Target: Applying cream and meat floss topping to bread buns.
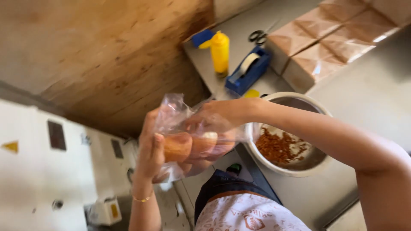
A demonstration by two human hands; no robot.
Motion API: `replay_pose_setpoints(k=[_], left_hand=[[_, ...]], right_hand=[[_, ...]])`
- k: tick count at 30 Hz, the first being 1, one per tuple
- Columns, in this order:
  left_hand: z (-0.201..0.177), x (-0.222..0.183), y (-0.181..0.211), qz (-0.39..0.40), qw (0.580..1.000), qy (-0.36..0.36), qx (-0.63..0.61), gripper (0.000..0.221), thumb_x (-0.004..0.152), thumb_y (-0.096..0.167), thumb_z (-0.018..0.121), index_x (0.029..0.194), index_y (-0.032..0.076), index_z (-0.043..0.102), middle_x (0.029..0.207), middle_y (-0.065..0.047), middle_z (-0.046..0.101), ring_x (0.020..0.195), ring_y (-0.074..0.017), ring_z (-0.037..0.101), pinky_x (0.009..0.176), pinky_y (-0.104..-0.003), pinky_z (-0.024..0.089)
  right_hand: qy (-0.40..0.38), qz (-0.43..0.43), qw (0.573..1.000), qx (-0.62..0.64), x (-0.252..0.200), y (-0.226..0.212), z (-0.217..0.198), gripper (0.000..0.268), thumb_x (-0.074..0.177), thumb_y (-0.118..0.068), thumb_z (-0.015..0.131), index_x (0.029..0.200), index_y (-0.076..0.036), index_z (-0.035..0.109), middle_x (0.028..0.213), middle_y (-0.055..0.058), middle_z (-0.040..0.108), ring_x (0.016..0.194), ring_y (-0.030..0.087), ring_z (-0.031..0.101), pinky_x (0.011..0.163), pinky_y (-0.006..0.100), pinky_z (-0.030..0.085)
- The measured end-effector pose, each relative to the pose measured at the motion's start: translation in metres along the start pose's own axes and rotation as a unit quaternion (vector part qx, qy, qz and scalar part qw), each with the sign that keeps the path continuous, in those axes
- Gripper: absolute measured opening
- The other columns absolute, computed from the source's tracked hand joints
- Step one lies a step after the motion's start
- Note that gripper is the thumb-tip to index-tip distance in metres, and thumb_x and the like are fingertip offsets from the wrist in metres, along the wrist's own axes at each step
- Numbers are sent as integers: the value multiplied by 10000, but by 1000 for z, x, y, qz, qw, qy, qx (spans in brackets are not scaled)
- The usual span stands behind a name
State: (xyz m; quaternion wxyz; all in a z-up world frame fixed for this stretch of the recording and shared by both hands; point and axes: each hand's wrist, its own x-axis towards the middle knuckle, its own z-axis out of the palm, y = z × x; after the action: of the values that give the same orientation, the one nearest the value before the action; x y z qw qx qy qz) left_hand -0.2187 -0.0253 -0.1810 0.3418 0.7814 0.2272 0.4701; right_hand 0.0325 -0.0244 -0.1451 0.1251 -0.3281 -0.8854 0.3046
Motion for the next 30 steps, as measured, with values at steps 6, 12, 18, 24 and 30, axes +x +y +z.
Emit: replay_pose_setpoints(k=[6,12,18,24,30], left_hand=[[20,119,21,132,980,-147,-17,625,1073,487,288,1436,28,508,1422,-195,504,1290,-363,532,1055,-483,436],[106,271,38,384,883,-172,207,384,1138,361,333,1332,90,524,1372,-47,490,1104,-256,650,944,-413,523],[236,388,36,538,809,-147,184,331,1108,373,443,1263,118,586,1250,6,521,1020,-200,620,938,-394,517],[399,469,16,599,735,-190,254,243,1051,328,517,1046,190,717,1122,-57,660,949,-294,668,924,-507,528],[539,430,-20,450,804,-327,210,418,962,532,378,1241,450,680,1157,-72,652,1237,-295,529,1138,-558,345]], right_hand=[[63,-30,998,-12,-57,-38,-69,347,1027,-300,600,1165,14,547,1037,293,687,954,479,704,707,551,591],[170,299,934,-99,-136,2,-102,955,913,-371,593,1602,-147,-30,1685,253,114,1303,452,495,972,606,544],[402,302,864,12,-190,53,-132,924,905,-125,564,1598,-238,-37,1647,294,246,1461,440,360,1100,572,434],[575,236,778,91,-213,132,-145,927,985,-530,486,1570,-246,-175,1698,173,-226,1570,478,54,1178,675,245],[692,174,659,238,-273,248,-94,908,966,-421,590,1546,-457,-108,1739,101,22,1547,412,187,1134,651,411]])
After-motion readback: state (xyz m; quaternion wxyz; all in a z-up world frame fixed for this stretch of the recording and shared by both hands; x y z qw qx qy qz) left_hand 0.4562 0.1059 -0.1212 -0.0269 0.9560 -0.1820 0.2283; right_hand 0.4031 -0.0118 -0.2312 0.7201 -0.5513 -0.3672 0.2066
